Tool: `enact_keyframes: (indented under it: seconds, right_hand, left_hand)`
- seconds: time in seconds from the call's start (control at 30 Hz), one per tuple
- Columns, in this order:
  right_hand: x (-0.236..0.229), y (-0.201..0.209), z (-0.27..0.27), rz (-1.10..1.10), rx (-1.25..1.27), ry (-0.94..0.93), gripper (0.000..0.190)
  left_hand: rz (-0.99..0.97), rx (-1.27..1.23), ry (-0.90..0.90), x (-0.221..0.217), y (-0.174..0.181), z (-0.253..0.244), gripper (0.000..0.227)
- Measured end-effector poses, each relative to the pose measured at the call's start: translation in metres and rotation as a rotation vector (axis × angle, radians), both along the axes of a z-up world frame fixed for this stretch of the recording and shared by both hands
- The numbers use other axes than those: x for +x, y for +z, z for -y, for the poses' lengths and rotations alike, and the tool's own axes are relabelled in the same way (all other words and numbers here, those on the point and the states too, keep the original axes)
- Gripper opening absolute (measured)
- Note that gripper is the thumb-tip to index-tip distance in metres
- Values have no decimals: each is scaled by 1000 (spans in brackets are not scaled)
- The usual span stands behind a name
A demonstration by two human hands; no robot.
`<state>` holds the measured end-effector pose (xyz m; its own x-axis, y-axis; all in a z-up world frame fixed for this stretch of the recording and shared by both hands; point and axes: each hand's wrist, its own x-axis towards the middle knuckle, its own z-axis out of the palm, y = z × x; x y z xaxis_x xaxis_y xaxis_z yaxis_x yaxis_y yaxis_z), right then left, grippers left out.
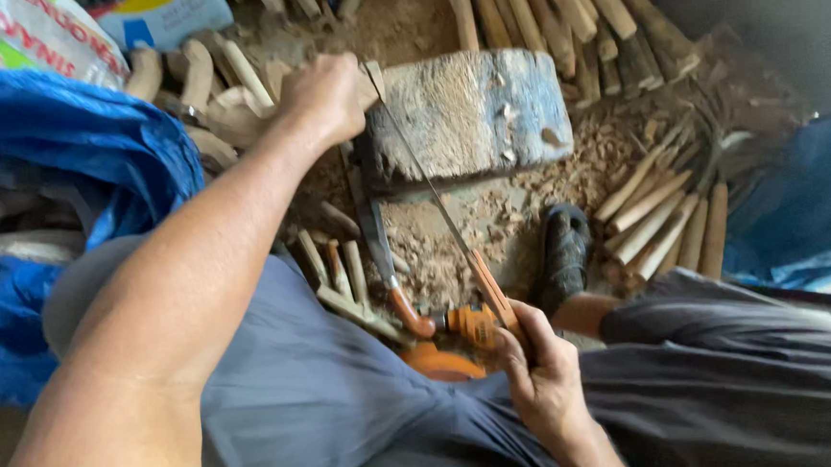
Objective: The person sits on the floor and uses a hand saw to shape a small wooden piece held against a wooden block. The person repeatedly saws the wood, pauses to inspect the shape, and continues sawing to refine the edges.
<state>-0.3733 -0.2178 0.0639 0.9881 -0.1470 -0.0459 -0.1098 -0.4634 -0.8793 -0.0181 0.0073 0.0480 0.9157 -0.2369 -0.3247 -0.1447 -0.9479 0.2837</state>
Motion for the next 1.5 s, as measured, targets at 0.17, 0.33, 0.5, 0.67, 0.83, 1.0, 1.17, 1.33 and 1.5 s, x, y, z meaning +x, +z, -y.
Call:
enact_keyframes:
  seconds: [0.17, 0.33, 0.5, 0.67, 0.83, 1.0, 1.17, 1.33, 1.5]
  right_hand:
    - [-28, 4, -10, -5, 56, -45, 32]
    - [83, 18, -43, -106, 20, -71, 17]
    - [130, 1, -69, 92, 38, -20, 18]
    - [25, 23, -31, 239, 25, 37, 23]
    - [82, -9, -40, -85, -27, -75, 19]
    - [100, -32, -47, 114, -86, 24, 15]
    - [19, 4, -22, 26, -49, -8, 28]
    - [114, -16, -50, -5, -23, -27, 17]
    - [83, 4, -49, -37, -67, -20, 15]
  left_hand:
    - [136, 68, -184, -11, -17, 7, 20]
    - [251, 51, -209, -6, -24, 5, 21]
    - [88, 98, -78, -3, -14, 5, 16]
    - [58, -32, -92, 1, -17, 8, 15]
    - [81, 70, -150, -9, -16, 16, 15]
    - [-65, 59, -109, -4, -4, 13, 19]
    - [-166, -35, -70, 9, -14, 6, 36]
    - [-9, 22, -149, 14, -13, 8, 30]
    - [-32, -51, -93, 14, -16, 3, 33]
